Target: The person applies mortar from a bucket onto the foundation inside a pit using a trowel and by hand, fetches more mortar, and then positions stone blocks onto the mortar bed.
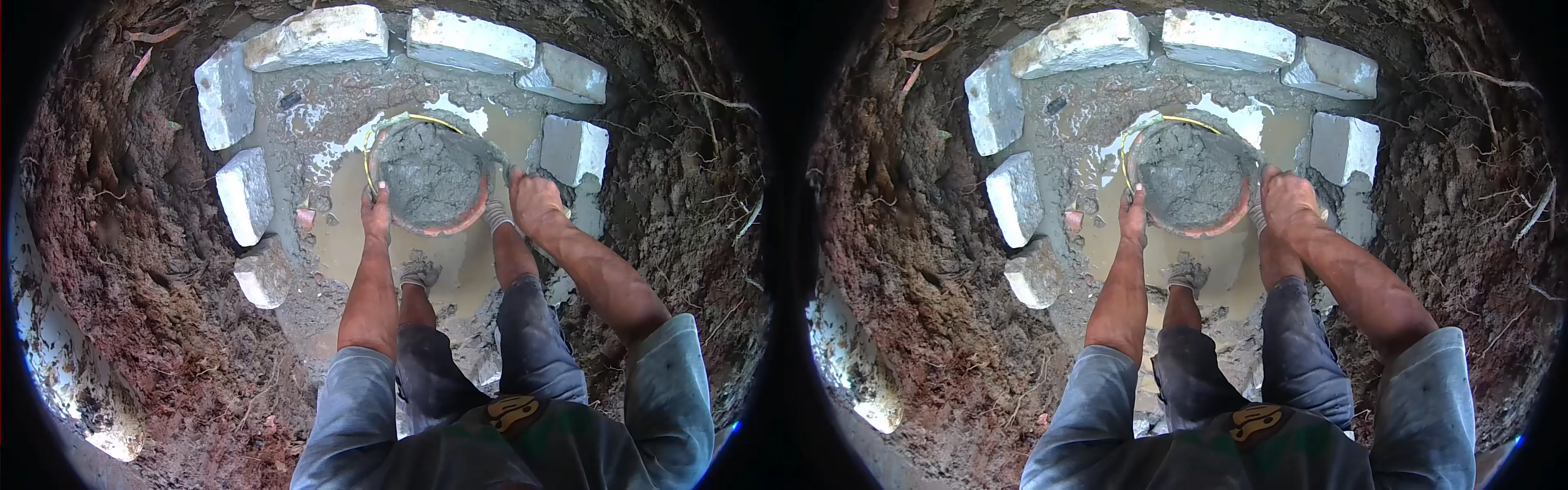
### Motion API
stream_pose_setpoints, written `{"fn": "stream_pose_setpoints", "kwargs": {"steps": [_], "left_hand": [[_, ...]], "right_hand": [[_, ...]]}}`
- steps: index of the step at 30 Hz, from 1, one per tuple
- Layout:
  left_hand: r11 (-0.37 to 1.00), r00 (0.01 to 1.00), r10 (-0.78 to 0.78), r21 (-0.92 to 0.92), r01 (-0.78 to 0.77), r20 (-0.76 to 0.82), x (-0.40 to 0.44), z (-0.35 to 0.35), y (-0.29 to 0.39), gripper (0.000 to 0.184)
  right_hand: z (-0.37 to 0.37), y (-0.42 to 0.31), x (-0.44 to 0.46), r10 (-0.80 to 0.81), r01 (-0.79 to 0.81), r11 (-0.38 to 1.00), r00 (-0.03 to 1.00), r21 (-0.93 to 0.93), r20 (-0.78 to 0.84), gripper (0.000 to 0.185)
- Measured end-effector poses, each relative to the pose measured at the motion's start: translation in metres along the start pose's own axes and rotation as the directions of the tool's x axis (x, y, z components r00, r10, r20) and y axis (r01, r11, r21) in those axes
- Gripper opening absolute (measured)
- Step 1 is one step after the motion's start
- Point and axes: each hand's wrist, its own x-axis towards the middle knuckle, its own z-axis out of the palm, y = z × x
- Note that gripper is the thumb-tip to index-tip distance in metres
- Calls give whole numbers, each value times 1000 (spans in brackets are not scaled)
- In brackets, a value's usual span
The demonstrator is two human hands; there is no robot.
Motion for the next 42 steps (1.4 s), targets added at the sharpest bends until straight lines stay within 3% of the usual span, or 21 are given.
{"fn": "stream_pose_setpoints", "kwargs": {"steps": [2, 4, 6, 9, 12, 14, 16, 19, 20, 23, 26, 29, 30, 32, 35, 38, 42], "left_hand": [[993, 992, 114, -13, -115, -50, 11, 4, 1, 51], [990, 993, 119, -84, -116, 27, 7, 13, -27, 43], [984, 987, 157, -89, -154, 34, 18, 14, -11, 36], [993, 996, 93, -74, -94, -16, 2, 29, 17, 30], [991, 1000, 24, -134, -23, 9, -6, 40, 18, 28], [988, 999, 26, -150, -20, 34, -10, 38, 16, 26], [985, 992, 125, -119, -121, 27, -14, 38, 11, 25], [983, 983, 183, -21, -182, 25, -30, 51, 20, 23], [982, 982, 188, 20, -188, 18, -35, 54, 22, 23], [955, 958, 282, 87, -285, 48, -31, 59, 10, 20], [976, 985, 171, 131, -173, 30, -37, 69, 20, 22], [929, 932, 356, 126, -347, -62, -28, 78, 2, 24], [926, 943, 324, 228, -301, -74, -31, 78, 7, 26], [937, 960, 275, 240, -255, -57, -34, 78, 17, 26], [902, 930, 344, 320, -290, -128, -29, 67, 14, 27], [948, 982, 178, 280, -155, -61, -16, 50, 7, 28], [976, 987, 158, 162, -149, -43, 4, 33, -6, 25]], "right_hand": [[-34, -11, 28, -49, 51, 996, 998, 73, -27, 30], [-51, -42, 57, -39, 40, 999, 996, -15, 84, 24], [-71, -80, 83, -250, 272, 876, 962, -399, 107, 41], [-37, -100, 59, -362, 199, 775, 917, -600, -164, 42], [6, -72, 28, -377, 196, 838, 883, -509, -281, 42], [33, -27, 24, -412, 300, 884, 863, -358, -292, 39], [38, 10, 15, -264, 265, 963, 894, -47, -362, 32], [50, 43, 8, -87, 157, 971, 933, 179, -348, 32], [55, 43, 14, 1, 72, 961, 965, 268, -263, 43], [83, 20, 57, 68, -31, 880, 996, 474, -60, 42], [101, -19, 72, -56, 33, 851, 998, 524, 29, 44], [121, -38, 33, -166, 151, 764, 986, 627, -35, 45], [107, -41, 30, -111, 95, 748, 994, 656, -17, 42], [70, -61, 9, -49, -3, 697, 997, 717, 51, 37], [96, -83, 22, -42, 65, 696, 998, 715, -50, 33], [105, -80, 8, -44, 119, 507, 993, 854, -113, 38], [114, -76, 0, -114, 28, 390, 993, 920, 18, 44]]}}
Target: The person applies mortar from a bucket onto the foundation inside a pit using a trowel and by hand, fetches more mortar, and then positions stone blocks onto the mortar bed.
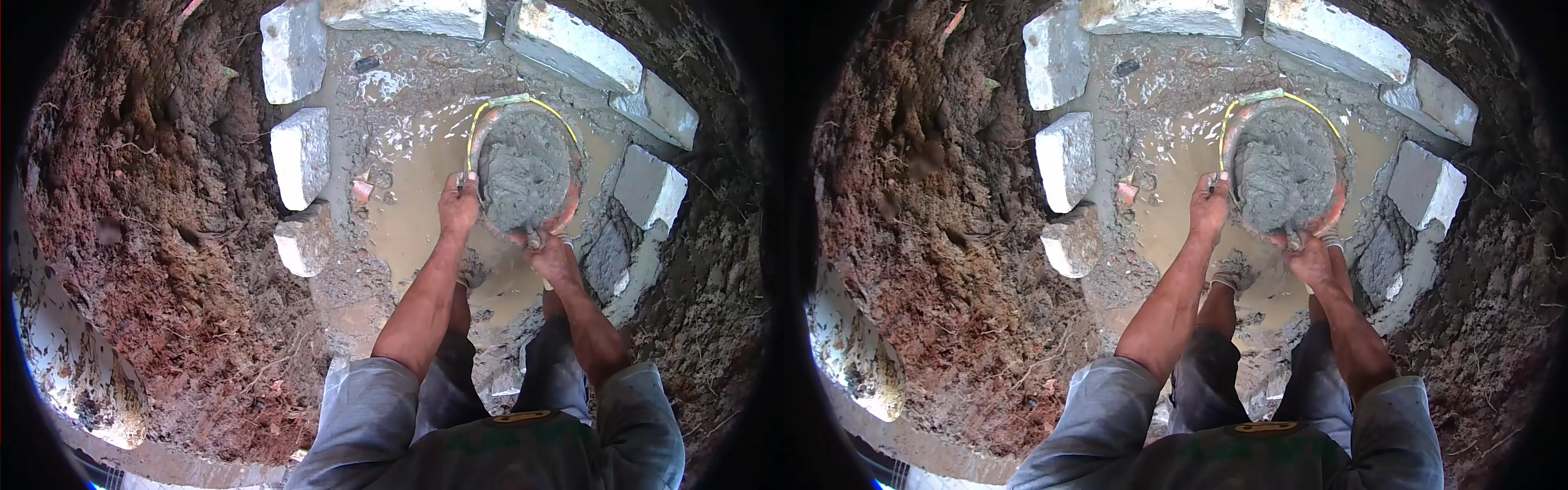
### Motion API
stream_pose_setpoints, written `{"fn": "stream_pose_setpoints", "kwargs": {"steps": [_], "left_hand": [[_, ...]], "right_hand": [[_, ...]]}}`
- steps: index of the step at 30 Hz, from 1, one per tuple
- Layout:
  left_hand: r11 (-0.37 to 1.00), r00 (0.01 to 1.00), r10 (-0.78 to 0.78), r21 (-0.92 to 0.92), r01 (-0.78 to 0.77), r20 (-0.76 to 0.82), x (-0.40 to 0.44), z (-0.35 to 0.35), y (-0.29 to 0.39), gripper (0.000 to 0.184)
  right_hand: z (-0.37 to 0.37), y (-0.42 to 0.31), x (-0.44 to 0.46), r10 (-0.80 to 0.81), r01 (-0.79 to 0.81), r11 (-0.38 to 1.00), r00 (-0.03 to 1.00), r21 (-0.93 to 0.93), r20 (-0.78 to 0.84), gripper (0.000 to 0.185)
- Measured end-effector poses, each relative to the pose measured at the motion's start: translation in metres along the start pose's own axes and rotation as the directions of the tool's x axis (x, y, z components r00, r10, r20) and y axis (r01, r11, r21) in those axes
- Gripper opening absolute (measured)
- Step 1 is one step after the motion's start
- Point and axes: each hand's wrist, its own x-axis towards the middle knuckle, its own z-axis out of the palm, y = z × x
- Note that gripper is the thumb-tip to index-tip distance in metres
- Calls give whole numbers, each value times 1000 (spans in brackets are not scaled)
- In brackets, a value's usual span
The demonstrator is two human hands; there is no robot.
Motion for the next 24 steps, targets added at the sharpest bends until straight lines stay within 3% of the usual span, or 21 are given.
{"fn": "stream_pose_setpoints", "kwargs": {"steps": [2, 3, 5, 8, 11, 14, 17, 18, 20, 22, 24], "left_hand": [[996, 993, -77, -42, 81, 94, 3, -17, 1, 27], [985, 978, -126, -98, 144, 166, 8, -25, 6, 30], [995, 988, -103, -6, 104, 119, 8, -39, 21, 35], [994, 997, 57, 98, -51, -60, 8, -71, 25, 39], [989, 940, 124, -37, -142, -318, 24, -102, 22, 51], [993, 932, -56, -114, 16, -359, 45, -144, 23, 60], [959, 940, -48, -278, -51, -337, 24, -153, 83, 62], [959, 943, -81, -284, -15, -324, 13, -151, 110, 65], [908, 954, -105, -419, -24, -282, 23, -152, 117, 66], [820, 977, -119, -573, -4, -178, 44, -152, 118, 70], [761, 972, -111, -647, -50, -206, 73, -142, 124, 73]], "right_hand": [[-24, -22, -8, 157, -156, 988, 984, -19, 89, 47], [-29, -6, -6, 120, -117, 991, 992, -63, 50, 47], [-23, 27, 6, 4, -2, 987, 1000, -162, 13, 48], [-62, -12, -10, -45, 63, 988, 991, -144, 126, 50], [-91, -35, -25, -158, 182, 967, 977, -177, 143, 49], [-117, -71, -36, -83, 130, 968, 973, -215, 215, 46], [-132, -81, -20, -207, 263, 927, 953, -266, 220, 45], [-137, -98, -16, -169, 239, 929, 954, -283, 250, 45], [-150, -149, -6, -87, 182, 932, 952, -313, 293, 47], [-151, -180, 16, -162, 271, 892, 939, -361, 304, 47], [-154, -225, 37, -238, 343, 874, 920, -346, 310, 47]]}}
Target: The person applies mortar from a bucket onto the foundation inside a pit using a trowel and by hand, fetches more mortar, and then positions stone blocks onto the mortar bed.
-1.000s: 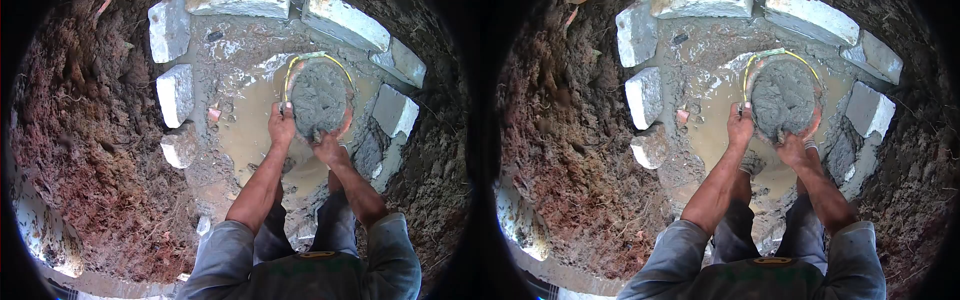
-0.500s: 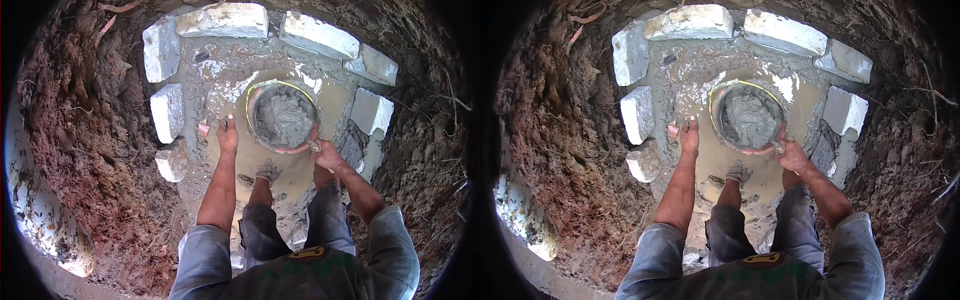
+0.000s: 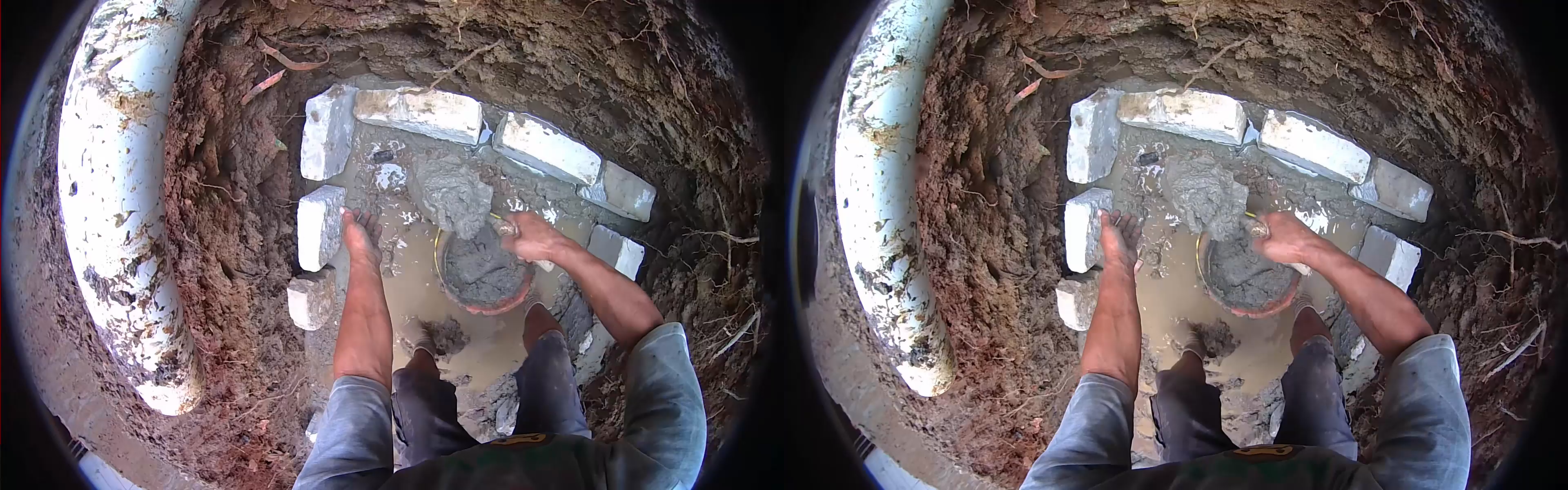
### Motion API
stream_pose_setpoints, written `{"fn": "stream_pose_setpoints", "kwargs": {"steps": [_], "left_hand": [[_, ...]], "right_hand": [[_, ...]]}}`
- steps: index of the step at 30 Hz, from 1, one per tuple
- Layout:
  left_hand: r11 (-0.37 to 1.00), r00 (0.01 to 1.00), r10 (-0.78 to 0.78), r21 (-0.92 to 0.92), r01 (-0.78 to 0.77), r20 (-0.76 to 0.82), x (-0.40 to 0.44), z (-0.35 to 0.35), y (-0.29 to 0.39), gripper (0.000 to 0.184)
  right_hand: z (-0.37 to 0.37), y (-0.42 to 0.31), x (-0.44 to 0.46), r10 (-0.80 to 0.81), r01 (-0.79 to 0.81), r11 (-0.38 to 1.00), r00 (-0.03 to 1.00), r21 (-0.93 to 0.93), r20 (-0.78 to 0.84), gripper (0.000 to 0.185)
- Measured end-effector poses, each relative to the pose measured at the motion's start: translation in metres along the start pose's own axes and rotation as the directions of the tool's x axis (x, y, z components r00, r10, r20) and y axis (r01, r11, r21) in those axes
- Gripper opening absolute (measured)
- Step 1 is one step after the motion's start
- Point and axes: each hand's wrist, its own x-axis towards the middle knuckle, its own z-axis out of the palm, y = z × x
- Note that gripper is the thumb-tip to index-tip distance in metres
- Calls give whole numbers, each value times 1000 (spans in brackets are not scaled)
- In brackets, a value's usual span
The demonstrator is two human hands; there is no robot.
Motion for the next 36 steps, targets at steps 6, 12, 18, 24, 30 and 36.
{"fn": "stream_pose_setpoints", "kwargs": {"steps": [6, 12, 18, 24, 30, 36], "left_hand": [[973, 988, 64, -230, -30, 139, 108, 66, 5, 77], [944, 981, 151, -312, -106, 124, 203, 115, 28, 72], [877, 914, 297, -457, -147, 277, 248, 138, 26, 80], [846, 898, 361, -492, -203, 250, 236, 138, 22, 82], [877, 920, 355, -400, -266, 166, 229, 141, 16, 72], [494, 581, 804, 405, -770, 125, 174, 86, 34, 52]], "right_hand": [[-59, -90, 98, -241, 159, 939, 936, -304, -256, 44], [-31, -148, 210, -593, 48, 687, 614, -725, -521, 25], [11, -121, 266, -643, -147, 606, 487, -782, -591, 23], [2, -111, 223, -669, -170, 565, 478, -807, -569, 26], [-1, -140, 236, -728, -363, 107, 606, -926, -321, 31], [-11, -146, 245, -689, -369, 64, 655, -927, -309, 28]]}}
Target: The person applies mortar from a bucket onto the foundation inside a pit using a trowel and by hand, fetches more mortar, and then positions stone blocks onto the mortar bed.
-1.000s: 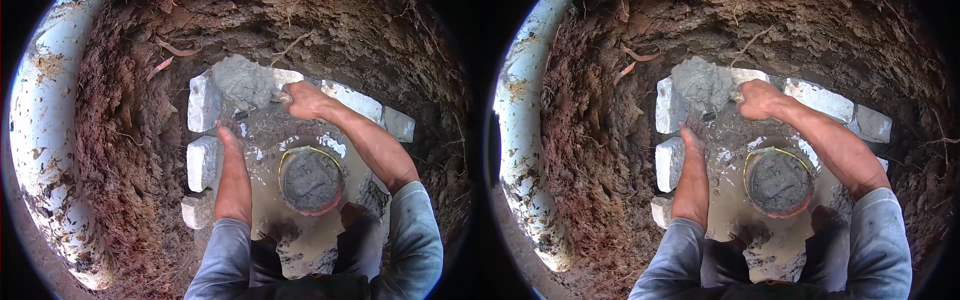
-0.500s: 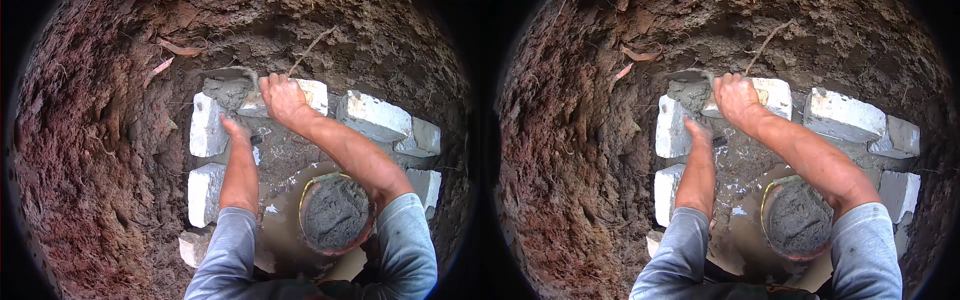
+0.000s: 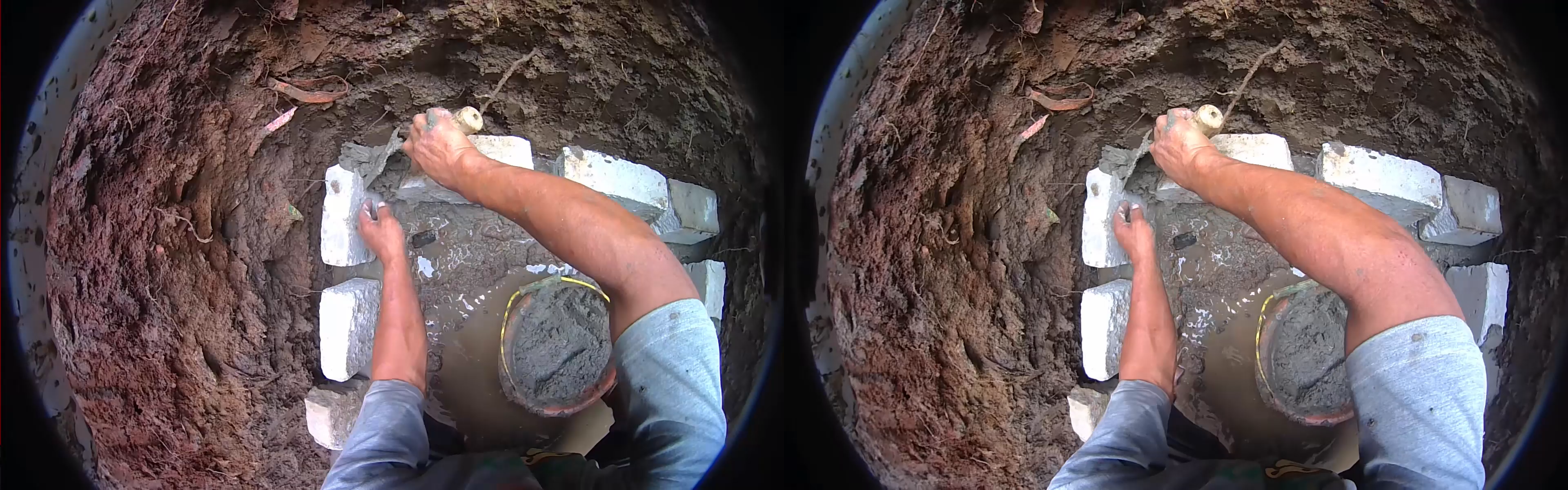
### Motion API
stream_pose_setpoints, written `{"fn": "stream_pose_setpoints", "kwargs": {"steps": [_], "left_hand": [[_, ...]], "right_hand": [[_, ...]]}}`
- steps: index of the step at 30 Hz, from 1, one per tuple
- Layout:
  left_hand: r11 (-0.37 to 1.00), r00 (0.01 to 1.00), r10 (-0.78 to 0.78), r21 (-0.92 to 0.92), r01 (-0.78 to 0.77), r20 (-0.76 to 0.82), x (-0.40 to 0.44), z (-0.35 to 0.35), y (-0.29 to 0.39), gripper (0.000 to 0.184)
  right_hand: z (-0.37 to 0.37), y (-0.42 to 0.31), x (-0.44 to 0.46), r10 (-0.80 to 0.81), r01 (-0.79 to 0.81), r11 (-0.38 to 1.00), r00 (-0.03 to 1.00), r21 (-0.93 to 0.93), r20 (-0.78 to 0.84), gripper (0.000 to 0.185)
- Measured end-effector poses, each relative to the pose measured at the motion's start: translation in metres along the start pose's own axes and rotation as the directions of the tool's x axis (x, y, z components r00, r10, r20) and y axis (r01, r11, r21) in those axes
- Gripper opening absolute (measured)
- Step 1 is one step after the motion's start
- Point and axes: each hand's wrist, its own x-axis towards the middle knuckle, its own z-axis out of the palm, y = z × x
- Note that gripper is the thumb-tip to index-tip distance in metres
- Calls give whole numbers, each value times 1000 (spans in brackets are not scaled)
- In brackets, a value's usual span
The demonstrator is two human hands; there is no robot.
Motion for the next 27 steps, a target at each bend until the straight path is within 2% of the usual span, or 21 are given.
{"fn": "stream_pose_setpoints", "kwargs": {"steps": [1, 3, 6, 7, 9, 10, 11, 13, 14, 17, 18, 19, 21, 23, 24, 26, 27], "left_hand": [[990, 991, 131, 64, -128, -40, 0, -20, 20, 52], [909, 959, 269, 353, -222, -92, 14, -49, 50, 51], [713, 945, 303, 687, -137, -126, 62, -58, 22, 58], [729, 966, 241, 673, -120, -88, 65, -59, 14, 60], [763, 992, 127, 640, -93, -7, 69, -59, 5, 63], [817, 987, 136, 554, -162, 88, 74, -65, 0, 59], [796, 968, 235, 554, -246, 92, 79, -58, -5, 57], [737, 914, 397, 563, -374, 87, 73, -55, -18, 53], [713, 887, 460, 574, -403, 51, 71, -49, -19, 50], [741, 913, 404, 563, -367, 63, 70, -50, -21, 51], [736, 897, 441, 556, -387, 41, 67, -48, -22, 51], [727, 889, 454, 555, -404, 52, 66, -49, -21, 51], [728, 909, 414, 581, -363, 50, 66, -49, -17, 51], [733, 912, 404, 572, -368, 69, 66, -50, -16, 52], [735, 913, 400, 569, -370, 77, 66, -50, -15, 52], [736, 920, 383, 572, -361, 88, 67, -49, -13, 52], [731, 922, 375, 581, -359, 98, 69, -51, -13, 52]], "right_hand": [[-1, 7, -3, 17, -17, 1000, 1000, 2, -20, 28], [-9, 24, -15, 90, -85, 995, 993, 57, -81, 25], [-9, 31, -16, 250, -231, 959, 962, 167, -109, 25], [-1, 26, -10, 312, -280, 937, 940, 210, -135, 26], [14, 9, 1, 216, -205, 974, 969, 98, -121, 26], [8, 2, 0, 61, -61, 998, 997, -13, 51, 27], [24, -11, 0, 52, -55, 995, 998, -86, -41, 28], [24, -6, -3, 34, -39, 998, 993, -44, -112, 28], [22, -2, -3, 58, -60, 998, 994, -19, -96, 29], [-2, 8, -15, 147, -153, 981, 988, 119, 51, 28], [-11, 9, -26, 240, -254, 948, 966, 192, 93, 27], [-28, 16, -40, 267, -339, 856, 936, 391, 228, 27], [-34, 16, -65, 197, -455, 544, 886, 705, 420, 31], [-38, -5, -82, 210, -558, 234, 828, 796, 519, 38], [-28, -21, -82, 279, -590, 11, 777, 808, 564, 45], [-27, -47, -68, 239, -608, -136, 746, 782, 622, 45], [-27, -57, -52, 128, -603, -140, 775, 785, 619, 47]]}}
